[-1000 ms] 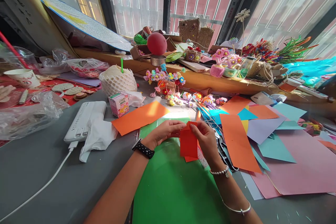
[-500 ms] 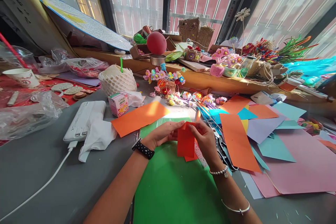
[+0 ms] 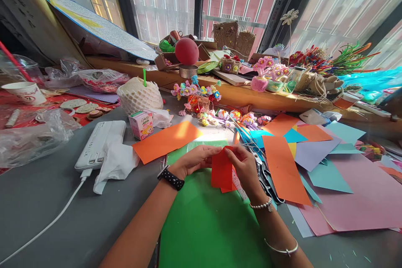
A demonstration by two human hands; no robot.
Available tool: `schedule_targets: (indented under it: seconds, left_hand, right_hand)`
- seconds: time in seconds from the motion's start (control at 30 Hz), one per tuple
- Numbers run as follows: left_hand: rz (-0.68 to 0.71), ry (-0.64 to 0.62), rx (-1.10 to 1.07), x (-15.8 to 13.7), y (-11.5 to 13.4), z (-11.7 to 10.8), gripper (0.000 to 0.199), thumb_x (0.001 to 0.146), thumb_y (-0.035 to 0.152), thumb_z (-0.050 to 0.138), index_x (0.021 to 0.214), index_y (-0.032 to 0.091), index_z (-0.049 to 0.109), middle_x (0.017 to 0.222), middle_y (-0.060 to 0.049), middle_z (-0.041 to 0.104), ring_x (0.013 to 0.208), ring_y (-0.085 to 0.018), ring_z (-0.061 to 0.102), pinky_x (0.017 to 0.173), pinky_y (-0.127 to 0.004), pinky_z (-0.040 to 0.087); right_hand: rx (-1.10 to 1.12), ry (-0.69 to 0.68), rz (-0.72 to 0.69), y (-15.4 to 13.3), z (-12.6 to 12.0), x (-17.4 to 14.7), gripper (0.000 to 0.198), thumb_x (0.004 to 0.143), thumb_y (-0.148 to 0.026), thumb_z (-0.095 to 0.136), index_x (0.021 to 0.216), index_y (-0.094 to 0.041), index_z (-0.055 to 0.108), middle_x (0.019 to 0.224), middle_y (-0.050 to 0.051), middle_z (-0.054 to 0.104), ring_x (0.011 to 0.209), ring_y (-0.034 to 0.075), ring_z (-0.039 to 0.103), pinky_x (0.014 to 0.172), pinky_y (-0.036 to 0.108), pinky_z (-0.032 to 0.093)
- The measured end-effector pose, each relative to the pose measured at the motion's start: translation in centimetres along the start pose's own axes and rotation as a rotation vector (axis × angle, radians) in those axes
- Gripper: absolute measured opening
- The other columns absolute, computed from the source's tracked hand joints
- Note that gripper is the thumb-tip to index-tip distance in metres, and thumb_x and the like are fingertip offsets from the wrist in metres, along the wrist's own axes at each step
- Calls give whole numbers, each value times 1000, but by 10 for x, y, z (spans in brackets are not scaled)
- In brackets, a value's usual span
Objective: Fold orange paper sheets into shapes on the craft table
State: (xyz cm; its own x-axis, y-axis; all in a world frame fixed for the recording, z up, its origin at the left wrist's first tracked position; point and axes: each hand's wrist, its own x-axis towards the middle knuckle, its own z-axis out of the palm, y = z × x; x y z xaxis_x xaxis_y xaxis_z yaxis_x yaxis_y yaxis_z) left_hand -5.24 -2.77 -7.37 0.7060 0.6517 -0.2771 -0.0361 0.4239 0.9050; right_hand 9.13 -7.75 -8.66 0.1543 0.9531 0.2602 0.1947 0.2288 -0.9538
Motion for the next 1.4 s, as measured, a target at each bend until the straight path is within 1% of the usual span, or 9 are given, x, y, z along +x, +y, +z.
schedule_targets:
  seconds: [0.23,0.4,0.6,1.03,1.27,1.4]
  left_hand:
    - [6,33,12,0,0,1,37,64,42,64,86,12,65,84,-7,66,76,-16,59,74,-27,42]
    - [25,57,0,1,-1,1,37,65,43,63,82,11,65,78,-7,67,78,-18,59,76,-30,42]
    - [40,76,-7,3,-3,-1,38,64,45,63,80,11,66,77,-7,67,76,-20,60,77,-32,43]
    - [43,101,0,3,-5,-2,33,65,43,62,77,12,67,74,-6,68,71,-18,61,73,-30,44]
    - [38,142,21,3,-4,0,32,62,43,65,68,12,66,68,-5,67,67,-17,59,67,-28,43]
    - [40,152,22,3,-4,1,31,60,43,67,68,12,66,66,-4,66,64,-15,58,66,-27,44]
  right_hand:
    - [27,-2,12,-1,0,0,17,74,-33,54,68,-17,57,62,-1,53,59,11,46,54,22,36]
    - [45,-1,32,-1,1,0,18,74,-34,54,70,-17,58,64,0,54,60,12,47,55,24,37]
    - [68,5,54,-1,2,-1,19,73,-35,55,71,-17,59,66,1,57,61,13,49,55,25,39]
    - [75,7,73,0,4,-1,19,73,-36,55,72,-17,59,68,1,59,62,14,52,55,25,40]
    - [23,23,73,2,4,-1,23,72,-39,54,71,-17,60,66,2,60,61,14,53,52,24,40]
    - [23,11,82,3,4,0,24,72,-40,54,72,-17,60,64,2,60,60,14,52,52,24,40]
